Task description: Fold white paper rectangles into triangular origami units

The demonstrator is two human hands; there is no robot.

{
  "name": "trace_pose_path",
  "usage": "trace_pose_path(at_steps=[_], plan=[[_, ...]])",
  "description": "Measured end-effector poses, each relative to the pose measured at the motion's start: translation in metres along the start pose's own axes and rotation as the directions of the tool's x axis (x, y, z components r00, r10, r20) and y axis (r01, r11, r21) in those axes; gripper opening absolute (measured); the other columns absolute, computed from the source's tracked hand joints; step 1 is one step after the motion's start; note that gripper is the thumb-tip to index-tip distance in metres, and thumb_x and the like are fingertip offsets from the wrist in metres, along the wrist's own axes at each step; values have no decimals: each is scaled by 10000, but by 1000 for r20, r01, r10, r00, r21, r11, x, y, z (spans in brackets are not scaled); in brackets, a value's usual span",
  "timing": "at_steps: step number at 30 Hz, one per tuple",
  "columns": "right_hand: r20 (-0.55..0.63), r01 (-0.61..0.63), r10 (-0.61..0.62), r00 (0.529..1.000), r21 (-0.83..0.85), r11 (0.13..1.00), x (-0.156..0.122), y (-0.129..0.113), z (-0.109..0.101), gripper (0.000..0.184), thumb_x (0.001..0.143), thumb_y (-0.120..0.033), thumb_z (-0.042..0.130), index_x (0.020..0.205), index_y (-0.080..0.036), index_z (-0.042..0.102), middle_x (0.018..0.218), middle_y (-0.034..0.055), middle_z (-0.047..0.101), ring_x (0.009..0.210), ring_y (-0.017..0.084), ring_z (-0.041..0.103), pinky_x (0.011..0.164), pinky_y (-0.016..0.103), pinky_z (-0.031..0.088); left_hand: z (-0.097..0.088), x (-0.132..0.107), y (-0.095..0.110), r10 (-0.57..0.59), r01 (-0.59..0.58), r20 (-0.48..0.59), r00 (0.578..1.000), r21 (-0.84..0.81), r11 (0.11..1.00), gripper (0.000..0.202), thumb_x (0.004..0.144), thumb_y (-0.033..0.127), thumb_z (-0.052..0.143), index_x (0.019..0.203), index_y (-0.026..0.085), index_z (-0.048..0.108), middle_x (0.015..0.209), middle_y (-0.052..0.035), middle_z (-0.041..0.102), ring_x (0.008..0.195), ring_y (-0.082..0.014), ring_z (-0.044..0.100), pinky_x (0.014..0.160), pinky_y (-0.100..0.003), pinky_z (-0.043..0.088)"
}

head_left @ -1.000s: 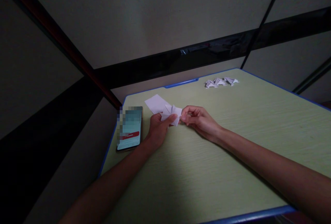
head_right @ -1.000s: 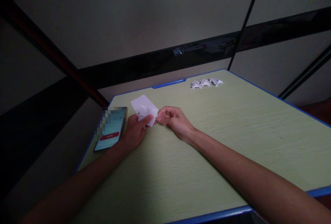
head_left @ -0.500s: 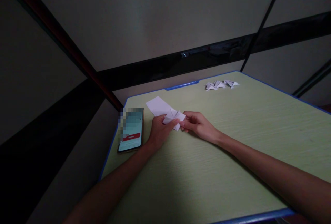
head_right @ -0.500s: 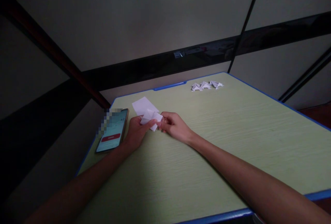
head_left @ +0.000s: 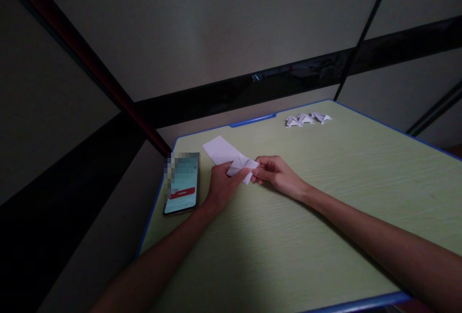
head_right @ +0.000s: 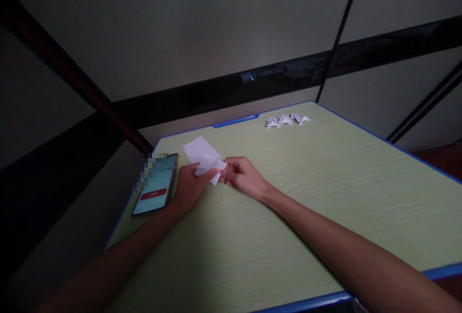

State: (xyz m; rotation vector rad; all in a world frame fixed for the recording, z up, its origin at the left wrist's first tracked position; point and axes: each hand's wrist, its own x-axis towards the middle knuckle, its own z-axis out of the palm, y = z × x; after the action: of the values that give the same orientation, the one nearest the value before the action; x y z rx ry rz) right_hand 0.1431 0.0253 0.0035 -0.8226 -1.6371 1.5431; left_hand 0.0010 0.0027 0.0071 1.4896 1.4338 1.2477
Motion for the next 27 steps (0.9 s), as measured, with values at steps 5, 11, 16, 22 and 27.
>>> trace_pose_path(at_steps=[5,11,16,22,27], plan=[[11,21,-21,1000,-63,998,-1,0,0,197,692,-302,538,600,-133,495,558,-5,503,487,74,407,481,219,299,1,3,-6,-83,91,50,995,-191,977,190,549,278,653,544,100,587,474,22,534,447,-75,437,447,-193,331],[81,81,-85,993,47,996,-2,-3,-1,301,669,-415,563,590,-134,486,560,-1,513,494,73,413,508,222,321,3,7,-11,-169,307,294,941,-527,792,196,530,242,670,633,96,590,513,-11,573,463,-95,501,433,-198,369],[28,46,-48,998,85,995,0,-3,-3,266,645,-374,585,578,-140,477,549,-4,518,487,75,425,510,227,327,2,8,-12,-141,294,301,943,-561,774,182,554,215,659,681,102,592,547,-11,591,471,-95,518,407,-188,383],[-18,9,-8,1000,52,999,0,-3,-4,183,645,-282,572,577,-137,485,536,-13,511,478,72,420,492,222,313,4,6,-16,-90,200,258,962,-441,875,179,606,253,622,667,85,600,550,-29,592,489,-92,516,434,-187,395],[24,10,-10,1000,-11,1000,-1,-3,-3,201,634,-296,609,620,-132,495,552,-16,502,505,76,420,485,212,306,4,6,-20,-65,159,259,964,-360,919,195,608,279,625,654,92,598,557,-26,581,502,-96,505,453,-198,398]])
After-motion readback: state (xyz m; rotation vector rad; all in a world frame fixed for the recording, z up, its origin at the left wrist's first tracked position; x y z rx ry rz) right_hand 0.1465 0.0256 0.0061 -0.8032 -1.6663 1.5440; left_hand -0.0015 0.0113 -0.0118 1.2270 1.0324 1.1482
